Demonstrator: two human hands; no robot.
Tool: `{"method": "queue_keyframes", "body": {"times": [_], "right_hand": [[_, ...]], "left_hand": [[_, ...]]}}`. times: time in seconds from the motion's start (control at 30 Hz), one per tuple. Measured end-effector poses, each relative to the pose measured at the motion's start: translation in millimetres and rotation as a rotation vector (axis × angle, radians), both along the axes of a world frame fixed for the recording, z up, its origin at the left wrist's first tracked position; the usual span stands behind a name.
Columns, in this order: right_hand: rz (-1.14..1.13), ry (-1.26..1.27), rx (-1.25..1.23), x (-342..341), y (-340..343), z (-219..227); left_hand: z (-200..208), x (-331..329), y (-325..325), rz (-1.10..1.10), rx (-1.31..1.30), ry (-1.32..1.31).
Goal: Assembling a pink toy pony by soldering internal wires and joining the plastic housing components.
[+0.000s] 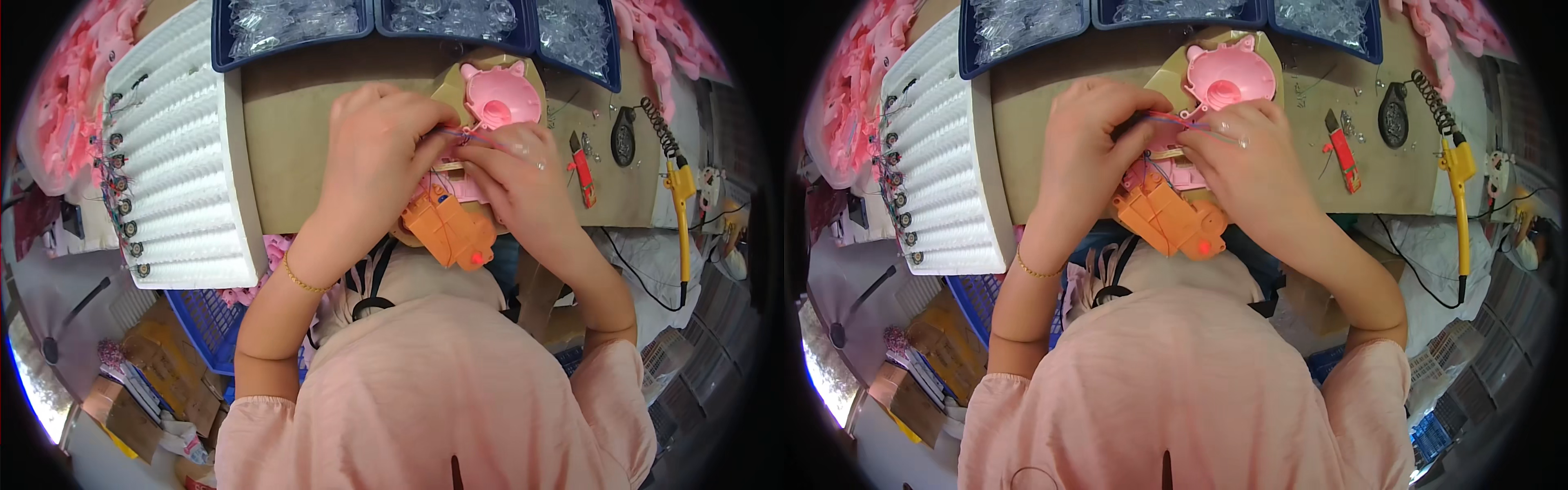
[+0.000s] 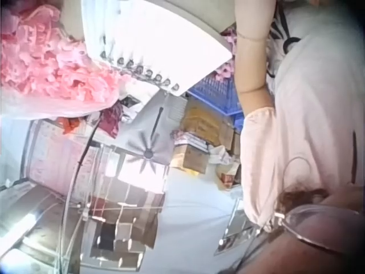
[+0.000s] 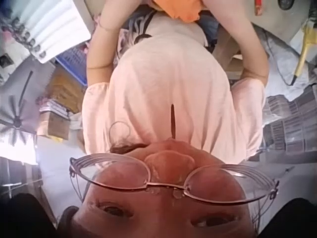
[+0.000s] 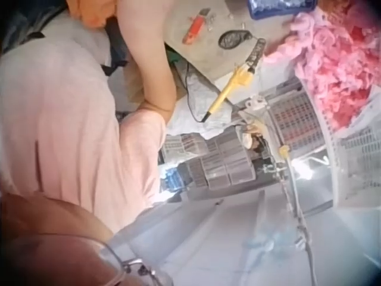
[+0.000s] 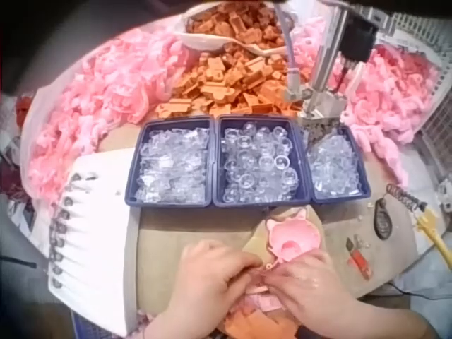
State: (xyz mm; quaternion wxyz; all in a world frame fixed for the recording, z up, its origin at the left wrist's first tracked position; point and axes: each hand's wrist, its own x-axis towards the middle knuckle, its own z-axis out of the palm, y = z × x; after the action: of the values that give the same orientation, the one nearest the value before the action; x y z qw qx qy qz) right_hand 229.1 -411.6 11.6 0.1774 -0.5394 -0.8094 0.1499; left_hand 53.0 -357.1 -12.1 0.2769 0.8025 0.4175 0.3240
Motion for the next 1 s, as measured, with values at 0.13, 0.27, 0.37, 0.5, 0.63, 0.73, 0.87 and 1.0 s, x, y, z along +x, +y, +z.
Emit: {"method": "queue_keyframes", "body": {"times": [0.13,0.27,0.37,0.5,0.63,0.73,0.87,1.0], "right_hand": [[-0.051,0.081,-0.098,8.7,-0.2,2.3],[-0.005,0.027,-0.059,2.5,4.6,1.4],[-0.009,0.011,-0.054,0.5,4.6,3.5],[-0.020,-0.046,-0.013,-3.1,5.9,-0.5],[-0.013,-0.110,0.061,-8.4,2.2,2.7],[0.017,0.011,0.062,1.0,-6.2,1.6],[-0.170,-0.051,-0.108,-15.4,-67.5,34.5],[-0.216,-0.147,-0.195,-28.0,-65.1,32.5]], "left_hand": [[3.1,0.6,0.6,-0.023,0.016,-0.007],[1.3,-1.0,2.4,-0.026,0.034,0.032],[3.3,1.9,1.3,-0.001,0.024,-0.010],[0.0,11.8,2.8,0.025,0.055,-0.166],[2.5,12.7,3.1,0.015,0.054,-0.176],[11.5,3.1,2.7,0.064,0.083,-0.149],[24.6,-1.9,-0.4,0.070,-0.036,-0.001],[34.2,3.3,0.2,0.129,-0.511,-0.068]]}}
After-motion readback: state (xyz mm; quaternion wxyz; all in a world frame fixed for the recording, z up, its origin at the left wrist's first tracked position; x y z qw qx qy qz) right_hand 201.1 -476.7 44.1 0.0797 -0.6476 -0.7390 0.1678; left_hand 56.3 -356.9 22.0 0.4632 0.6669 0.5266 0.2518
